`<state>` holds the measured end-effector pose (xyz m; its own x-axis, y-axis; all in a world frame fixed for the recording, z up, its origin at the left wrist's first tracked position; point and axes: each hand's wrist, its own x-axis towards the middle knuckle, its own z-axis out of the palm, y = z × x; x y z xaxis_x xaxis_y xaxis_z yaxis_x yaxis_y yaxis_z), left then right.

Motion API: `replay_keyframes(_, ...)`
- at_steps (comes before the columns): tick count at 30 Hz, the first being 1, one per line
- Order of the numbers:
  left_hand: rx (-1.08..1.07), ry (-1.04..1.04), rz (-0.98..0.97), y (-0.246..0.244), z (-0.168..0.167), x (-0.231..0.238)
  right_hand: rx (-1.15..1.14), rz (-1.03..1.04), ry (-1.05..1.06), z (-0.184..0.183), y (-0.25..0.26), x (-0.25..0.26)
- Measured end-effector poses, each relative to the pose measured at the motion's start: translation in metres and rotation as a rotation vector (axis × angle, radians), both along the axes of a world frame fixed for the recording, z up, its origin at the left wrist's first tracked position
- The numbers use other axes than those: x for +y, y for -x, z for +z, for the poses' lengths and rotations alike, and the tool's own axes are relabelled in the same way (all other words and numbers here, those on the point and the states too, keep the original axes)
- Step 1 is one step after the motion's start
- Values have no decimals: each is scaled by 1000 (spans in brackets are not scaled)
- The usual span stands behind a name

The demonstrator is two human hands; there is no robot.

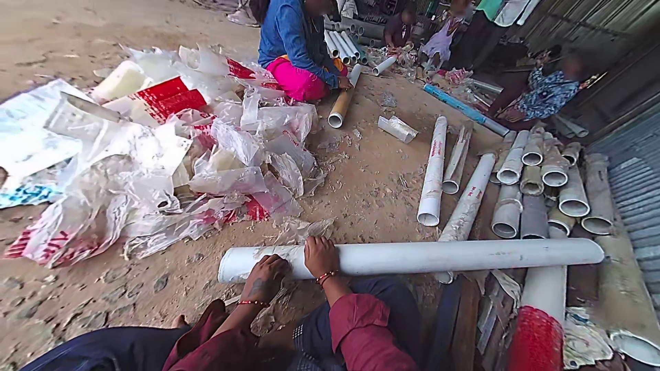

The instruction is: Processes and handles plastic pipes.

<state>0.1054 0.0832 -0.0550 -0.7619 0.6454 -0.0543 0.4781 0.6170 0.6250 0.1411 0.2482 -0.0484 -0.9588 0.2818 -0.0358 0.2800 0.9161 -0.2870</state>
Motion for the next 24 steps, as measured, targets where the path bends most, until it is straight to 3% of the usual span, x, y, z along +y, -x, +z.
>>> replay_keyframes(3,-45,85,179,-14,6,10,18,11,-10,-1,-1,1)
replay_keyframes(7,26,-28,314,-25,-2,15,50,13,-8,-3,-3,1)
replay_keyframes(21,-107,224,282,-23,17,26,115,-4,-62,-6,-4,-2)
replay_keyframes(24,-114,195,271,-20,15,26,101,-4,-62,-6,-3,-2)
